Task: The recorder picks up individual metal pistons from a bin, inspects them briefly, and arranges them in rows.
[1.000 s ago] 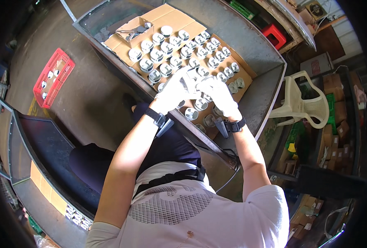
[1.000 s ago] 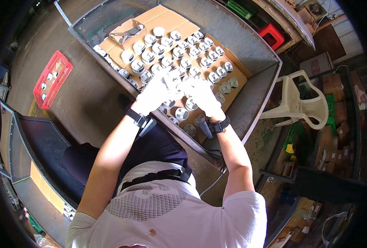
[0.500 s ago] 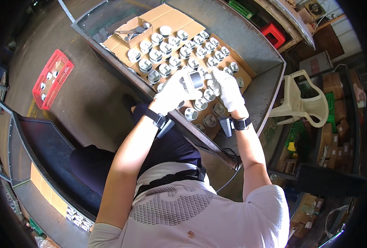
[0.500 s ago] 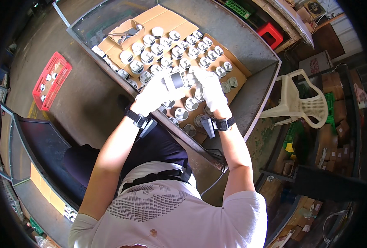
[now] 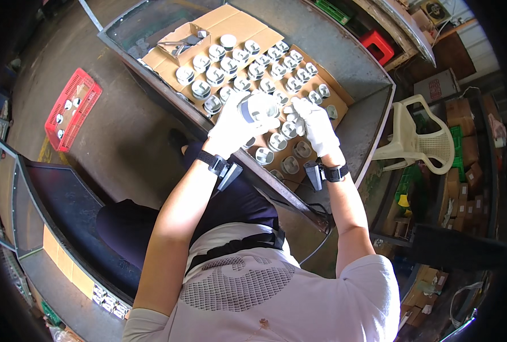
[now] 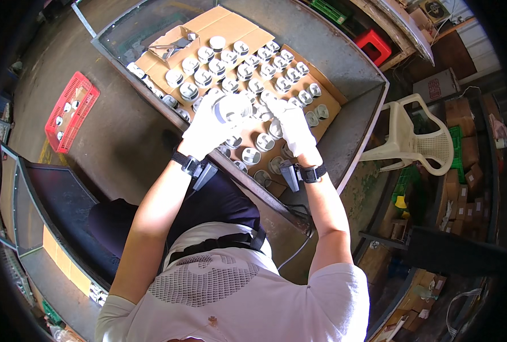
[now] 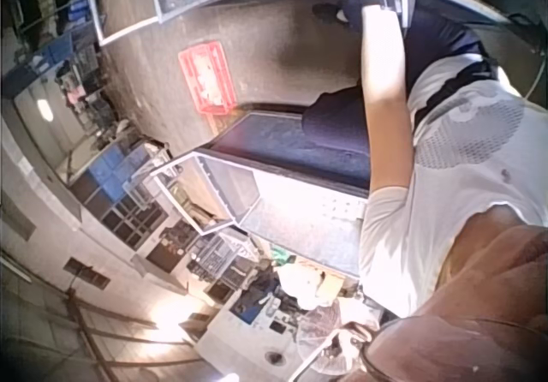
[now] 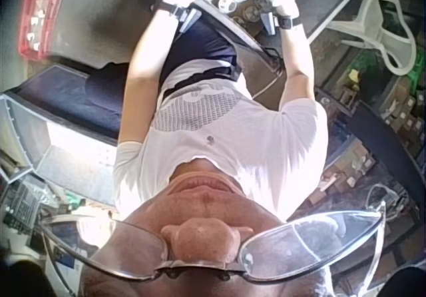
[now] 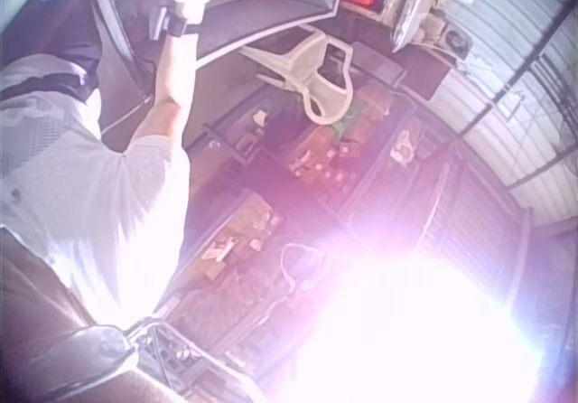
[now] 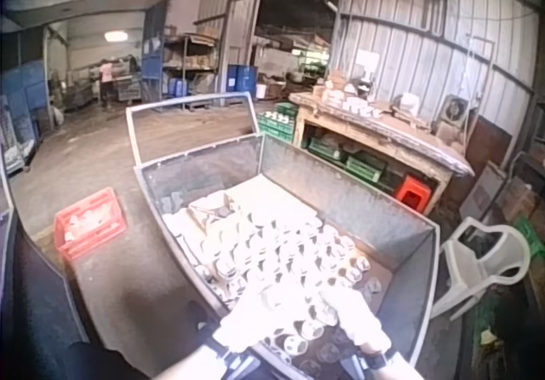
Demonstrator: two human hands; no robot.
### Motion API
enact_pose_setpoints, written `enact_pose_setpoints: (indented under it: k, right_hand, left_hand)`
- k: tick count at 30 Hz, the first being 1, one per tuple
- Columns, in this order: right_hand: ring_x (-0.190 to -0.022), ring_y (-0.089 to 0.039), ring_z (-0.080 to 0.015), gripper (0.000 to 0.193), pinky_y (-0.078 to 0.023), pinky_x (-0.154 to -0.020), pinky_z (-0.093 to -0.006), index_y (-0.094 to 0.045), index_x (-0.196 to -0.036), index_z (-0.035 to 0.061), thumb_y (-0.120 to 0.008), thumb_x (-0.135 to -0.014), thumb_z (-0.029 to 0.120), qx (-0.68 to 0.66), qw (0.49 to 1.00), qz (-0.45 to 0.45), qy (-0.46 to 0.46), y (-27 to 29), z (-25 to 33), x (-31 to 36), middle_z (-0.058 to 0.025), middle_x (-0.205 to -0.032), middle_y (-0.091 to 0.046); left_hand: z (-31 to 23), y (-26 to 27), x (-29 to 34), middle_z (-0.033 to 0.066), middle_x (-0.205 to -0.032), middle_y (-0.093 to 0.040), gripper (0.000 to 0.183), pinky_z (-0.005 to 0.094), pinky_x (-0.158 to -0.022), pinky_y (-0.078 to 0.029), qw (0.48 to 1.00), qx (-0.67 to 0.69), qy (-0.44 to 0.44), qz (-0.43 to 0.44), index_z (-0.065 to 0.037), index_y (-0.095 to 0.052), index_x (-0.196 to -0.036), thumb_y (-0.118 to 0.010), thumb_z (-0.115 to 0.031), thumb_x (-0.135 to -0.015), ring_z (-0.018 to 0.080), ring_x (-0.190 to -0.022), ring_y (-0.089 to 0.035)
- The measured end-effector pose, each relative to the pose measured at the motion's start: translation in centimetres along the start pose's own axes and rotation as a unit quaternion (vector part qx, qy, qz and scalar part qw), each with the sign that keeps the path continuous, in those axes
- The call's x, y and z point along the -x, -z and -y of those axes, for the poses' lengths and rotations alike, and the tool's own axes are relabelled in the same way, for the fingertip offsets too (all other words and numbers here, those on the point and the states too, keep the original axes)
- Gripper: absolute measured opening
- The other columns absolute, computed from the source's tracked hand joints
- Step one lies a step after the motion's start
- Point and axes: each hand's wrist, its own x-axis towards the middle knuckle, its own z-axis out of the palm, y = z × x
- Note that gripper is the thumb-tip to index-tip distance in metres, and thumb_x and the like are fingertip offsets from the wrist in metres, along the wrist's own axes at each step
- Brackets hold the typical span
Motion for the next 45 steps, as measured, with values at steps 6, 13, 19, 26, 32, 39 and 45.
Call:
enact_pose_setpoints:
  k: [6,13,19,26,32,39,45]
  right_hand:
    - [-0.079,-0.058,-0.0107,0.027,-0.046,-0.070,-0.0282,-0.073,-0.109,0.0041,-0.063,-0.097,0.026,0.143,0.983,0.071,0.089,-0.1,-0.9,-0.8,-0.0013,-0.090,-0.068]
    - [-0.086,-0.063,-0.0218,0.025,-0.050,-0.078,-0.0348,-0.071,-0.108,0.0035,-0.066,-0.090,0.021,0.445,0.840,0.083,0.298,0.3,-6.1,-3.2,-0.0112,-0.097,-0.069]
    - [-0.083,-0.067,-0.0149,0.023,-0.051,-0.072,-0.0304,-0.070,-0.102,-0.0004,-0.066,-0.089,0.018,0.236,0.957,0.164,0.038,0.2,-10.6,-6.5,-0.0111,-0.095,-0.073]
    - [-0.081,-0.072,-0.0271,0.030,-0.054,-0.071,-0.0383,-0.075,-0.102,0.0058,-0.069,-0.084,0.029,0.514,0.825,0.214,-0.101,-2.2,-21.1,-11.0,-0.0146,-0.092,-0.075]
    - [-0.106,-0.069,-0.0312,0.038,-0.054,-0.089,-0.0412,-0.073,-0.112,0.0095,-0.067,-0.084,0.035,0.635,0.740,0.184,-0.121,-4.9,-28.5,-12.3,-0.0154,-0.113,-0.071]
    - [-0.106,-0.069,-0.0290,0.032,-0.055,-0.090,-0.0399,-0.075,-0.111,0.0101,-0.068,-0.086,0.029,0.582,0.772,0.148,-0.209,-9.7,-34.1,-13.2,-0.0134,-0.116,-0.071]
    - [-0.103,-0.069,-0.0338,0.029,-0.056,-0.086,-0.0416,-0.074,-0.105,0.0062,-0.060,-0.088,0.025,0.557,0.802,0.045,-0.212,-2.2,-41.5,-14.0,-0.0173,-0.109,-0.072]
  left_hand:
    - [1.6,0.5,-0.5,0.0120,-0.118,-0.065,0.060,0.0331,-0.092,-0.054,1.000,-0.005,-0.014,0.006,0.000,-0.056,-0.121,-0.086,-0.004,-0.069,0.0204,-0.109,-0.064]
    - [2.3,0.5,-0.2,0.0119,-0.129,-0.061,0.053,0.0337,-0.103,-0.046,0.975,-0.209,0.009,0.072,0.002,-0.054,-0.133,-0.073,-0.015,-0.087,0.0188,-0.120,-0.057]
    - [-0.2,1.4,-1.3,0.0199,-0.142,-0.052,0.063,0.0385,-0.109,-0.041,0.963,-0.249,0.001,-0.106,-0.001,-0.039,-0.149,-0.058,-0.031,-0.097,0.0279,-0.129,-0.052]
    - [0.7,4.0,-0.6,0.0164,-0.115,-0.067,0.039,0.0403,-0.093,-0.050,0.766,-0.624,-0.095,-0.122,0.000,-0.059,-0.125,-0.054,-0.023,-0.094,0.0313,-0.107,-0.064]
    - [0.9,3.9,-0.3,0.0114,-0.104,-0.070,0.035,0.0404,-0.089,-0.049,0.751,-0.652,-0.073,-0.078,-0.008,-0.067,-0.118,-0.061,-0.024,-0.088,0.0269,-0.097,-0.065]
    - [1.3,4.6,0.4,0.0102,-0.097,-0.070,0.032,0.0413,-0.085,-0.050,0.761,-0.628,-0.086,-0.136,-0.009,-0.069,-0.114,-0.062,-0.028,-0.090,0.0285,-0.091,-0.064]
    - [0.9,2.0,-1.4,0.0095,-0.095,-0.070,0.030,0.0404,-0.082,-0.051,0.792,-0.588,-0.117,-0.114,-0.010,-0.070,-0.115,-0.062,-0.026,-0.091,0.0276,-0.089,-0.064]
